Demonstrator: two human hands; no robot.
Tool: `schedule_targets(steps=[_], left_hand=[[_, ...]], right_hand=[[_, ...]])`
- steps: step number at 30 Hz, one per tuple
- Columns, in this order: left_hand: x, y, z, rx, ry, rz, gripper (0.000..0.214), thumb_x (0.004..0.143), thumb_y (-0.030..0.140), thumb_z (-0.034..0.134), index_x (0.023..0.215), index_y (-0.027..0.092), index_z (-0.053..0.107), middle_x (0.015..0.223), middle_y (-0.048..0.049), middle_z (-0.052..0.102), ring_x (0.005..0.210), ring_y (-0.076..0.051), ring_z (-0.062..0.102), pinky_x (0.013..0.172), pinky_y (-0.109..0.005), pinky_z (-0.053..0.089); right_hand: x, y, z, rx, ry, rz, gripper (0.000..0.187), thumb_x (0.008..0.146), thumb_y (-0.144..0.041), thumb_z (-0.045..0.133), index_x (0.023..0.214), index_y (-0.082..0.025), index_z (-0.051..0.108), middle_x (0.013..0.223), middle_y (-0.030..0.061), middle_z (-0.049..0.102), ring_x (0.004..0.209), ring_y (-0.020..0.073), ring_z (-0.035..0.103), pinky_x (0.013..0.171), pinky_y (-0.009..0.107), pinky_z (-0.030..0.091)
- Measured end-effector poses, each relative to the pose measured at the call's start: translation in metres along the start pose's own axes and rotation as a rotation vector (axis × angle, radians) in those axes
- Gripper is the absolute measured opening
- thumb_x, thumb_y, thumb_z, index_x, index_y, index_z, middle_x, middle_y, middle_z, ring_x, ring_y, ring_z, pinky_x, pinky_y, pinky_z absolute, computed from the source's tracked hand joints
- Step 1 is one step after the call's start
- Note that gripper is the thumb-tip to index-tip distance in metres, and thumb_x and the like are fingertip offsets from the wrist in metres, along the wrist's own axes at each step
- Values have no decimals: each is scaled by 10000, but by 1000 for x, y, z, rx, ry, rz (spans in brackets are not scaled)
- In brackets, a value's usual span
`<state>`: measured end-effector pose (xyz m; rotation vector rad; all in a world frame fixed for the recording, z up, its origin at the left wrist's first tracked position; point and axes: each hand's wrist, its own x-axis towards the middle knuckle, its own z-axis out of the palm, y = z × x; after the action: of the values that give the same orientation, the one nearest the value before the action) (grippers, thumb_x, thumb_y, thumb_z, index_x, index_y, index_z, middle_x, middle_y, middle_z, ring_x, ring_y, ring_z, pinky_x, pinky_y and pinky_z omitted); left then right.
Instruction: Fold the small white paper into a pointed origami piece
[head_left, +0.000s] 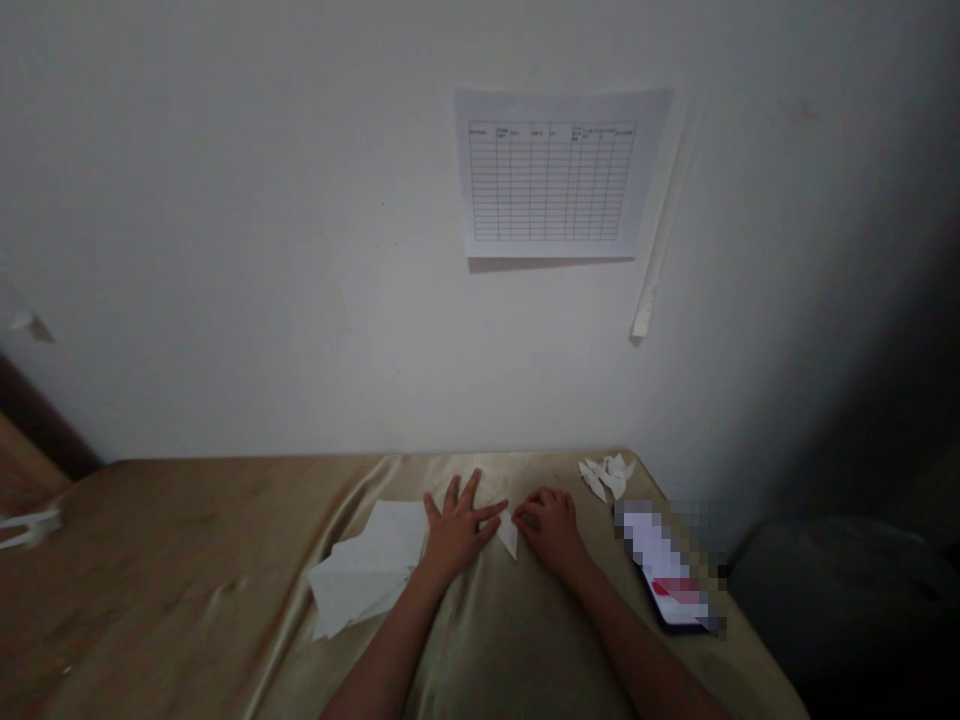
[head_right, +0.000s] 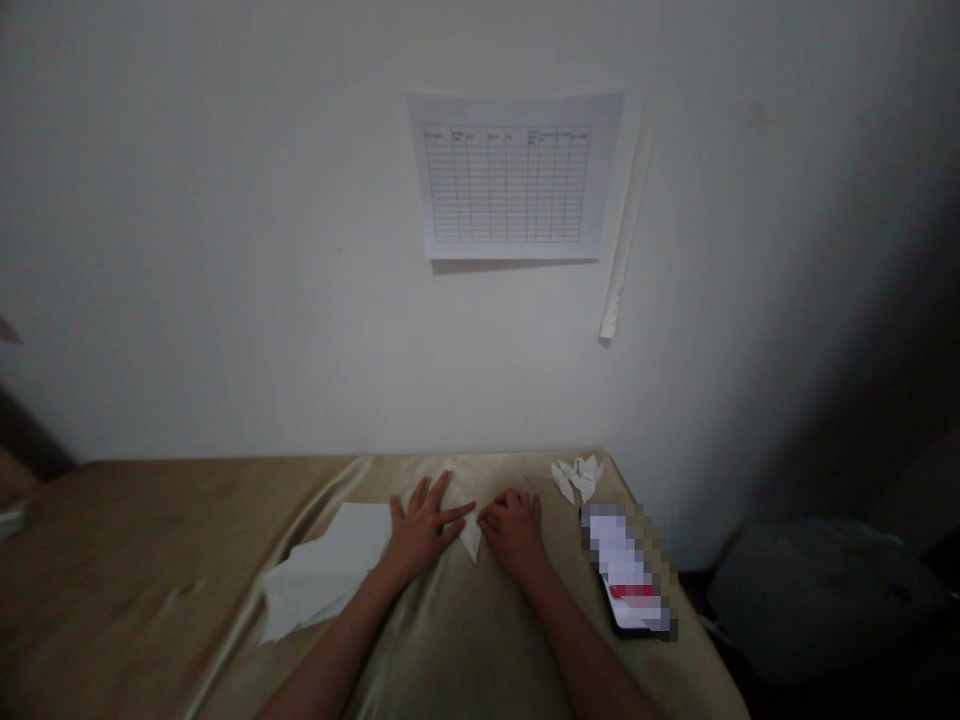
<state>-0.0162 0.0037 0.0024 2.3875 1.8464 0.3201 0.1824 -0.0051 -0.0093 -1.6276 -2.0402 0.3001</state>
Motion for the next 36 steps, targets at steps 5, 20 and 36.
schedule_targets(steps=[5,20,36], left_hand=[[1,0,-2,-7,-18,2,403,907,565,538,1302,632,499,1669,120,148,1533,-416,89,1102,-805,-3],[0,-1,-5,14,-79,29,548,830,683,565,1359,618,435,1684,82,86,1523,-429,131,1100,-802,20],[-8,6,-13,-6,-186,43,850,693,738,659,1457,536,346,1687,-19,-11,1535,-420,-13,1081,-800,-63]], right_hand=[[5,-2,0,-35,5,-23,120,892,-360,657,974,-327,738,1132,37,633,1183,260,478,1099,497,220],[5,4,-7,51,-112,-70,199,821,-354,726,1017,-385,738,1221,12,609,1276,263,425,1138,541,138],[-4,4,-18,16,-168,-117,338,782,-411,751,1116,-409,702,1310,7,578,1320,265,413,1167,571,105]])
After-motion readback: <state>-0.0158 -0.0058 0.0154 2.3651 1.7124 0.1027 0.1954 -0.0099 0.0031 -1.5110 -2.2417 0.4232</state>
